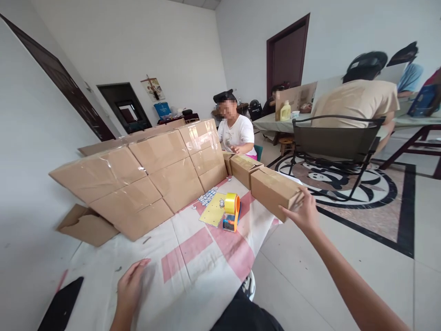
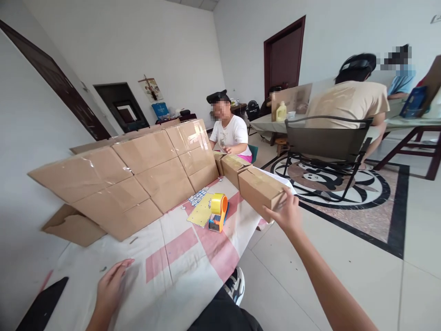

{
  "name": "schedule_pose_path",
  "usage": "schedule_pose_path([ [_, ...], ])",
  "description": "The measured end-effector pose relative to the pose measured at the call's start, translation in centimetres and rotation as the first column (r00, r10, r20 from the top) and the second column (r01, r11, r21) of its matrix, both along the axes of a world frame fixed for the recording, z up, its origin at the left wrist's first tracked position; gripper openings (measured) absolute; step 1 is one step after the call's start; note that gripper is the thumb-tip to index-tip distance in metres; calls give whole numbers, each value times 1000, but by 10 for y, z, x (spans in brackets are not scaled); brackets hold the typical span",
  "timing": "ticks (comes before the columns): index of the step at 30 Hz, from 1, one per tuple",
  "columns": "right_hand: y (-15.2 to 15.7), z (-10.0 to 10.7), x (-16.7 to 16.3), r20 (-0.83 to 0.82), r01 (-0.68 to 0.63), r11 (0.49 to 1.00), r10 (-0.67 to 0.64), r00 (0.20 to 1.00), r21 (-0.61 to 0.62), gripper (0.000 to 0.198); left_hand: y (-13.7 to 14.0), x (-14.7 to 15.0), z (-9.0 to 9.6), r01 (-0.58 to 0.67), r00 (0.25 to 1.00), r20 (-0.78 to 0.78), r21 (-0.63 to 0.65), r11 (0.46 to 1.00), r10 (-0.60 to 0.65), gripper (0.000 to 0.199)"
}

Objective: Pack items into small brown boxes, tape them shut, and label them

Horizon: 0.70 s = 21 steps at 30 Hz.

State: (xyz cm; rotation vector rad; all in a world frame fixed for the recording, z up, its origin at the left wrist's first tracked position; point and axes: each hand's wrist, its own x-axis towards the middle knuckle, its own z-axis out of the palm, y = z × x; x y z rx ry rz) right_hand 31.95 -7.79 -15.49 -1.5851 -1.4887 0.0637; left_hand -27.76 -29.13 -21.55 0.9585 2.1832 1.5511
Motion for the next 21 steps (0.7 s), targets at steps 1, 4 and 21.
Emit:
schedule_pose_path([
  [1,12,-2,-10,11,23,999,-23,1000,-42,103,-1,1,1,8,1000,-4,-2,1000,-8,40],
  [4,40,-5,-29,60,57,994,-52,997,-92,102,-4,2,3,33,999,-21,-2,999,-33,41],
  [21,139,42,-130,252,39,988,1,968,-152,104,-10,23,10,285,954,-117,82,955,-275,36],
])
